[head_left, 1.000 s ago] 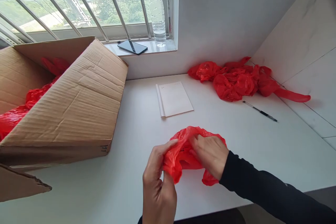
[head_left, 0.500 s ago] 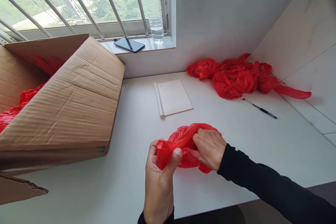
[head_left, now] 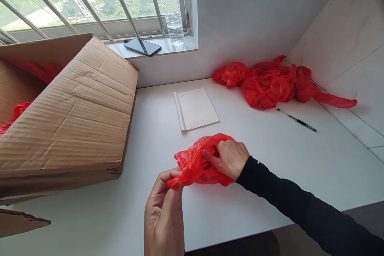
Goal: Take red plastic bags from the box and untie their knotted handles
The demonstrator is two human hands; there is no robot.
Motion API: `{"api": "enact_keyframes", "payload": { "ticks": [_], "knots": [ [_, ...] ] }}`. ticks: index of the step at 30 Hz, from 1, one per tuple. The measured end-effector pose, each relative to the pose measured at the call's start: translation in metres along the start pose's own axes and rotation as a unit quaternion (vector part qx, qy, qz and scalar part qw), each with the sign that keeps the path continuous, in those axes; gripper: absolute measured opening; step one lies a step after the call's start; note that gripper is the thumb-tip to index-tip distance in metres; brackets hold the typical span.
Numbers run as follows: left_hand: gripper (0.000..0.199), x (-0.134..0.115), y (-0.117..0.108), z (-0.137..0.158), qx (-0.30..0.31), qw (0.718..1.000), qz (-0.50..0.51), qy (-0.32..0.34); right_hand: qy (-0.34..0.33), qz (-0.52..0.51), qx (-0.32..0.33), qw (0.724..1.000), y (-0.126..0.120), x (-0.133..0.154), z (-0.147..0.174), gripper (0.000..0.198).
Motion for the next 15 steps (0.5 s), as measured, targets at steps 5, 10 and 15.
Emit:
{"api": "enact_keyframes", "payload": {
  "ticks": [5, 10, 15],
  "knots": [
    [0.021, -0.005, 0.013, 0.017, -0.018, 0.996, 0.07, -0.047, -0.016, -0.008, 0.01, 1.0, 0.003, 0.011, 0.001, 0.04],
    [0.038, -0.014, 0.011, 0.016, -0.069, 0.995, 0.038, 0.055, -0.115, -0.044, 0.052, 0.991, 0.007, 0.022, 0.01, 0.036],
    [0.057, -0.013, 0.007, 0.014, -0.121, 0.986, -0.021, 0.109, -0.202, -0.014, 0.1, 0.974, 0.012, 0.024, 0.021, 0.012]
  ]
}}
Point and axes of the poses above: each hand's wrist, its own z-axis away from the middle knuckle, its own y-axis out of the palm, x = y × z, the point moved 5 cm from there along -z, towards the middle knuckle, and after that the axes turned 5 degrees about z, right-handed, at the moved point
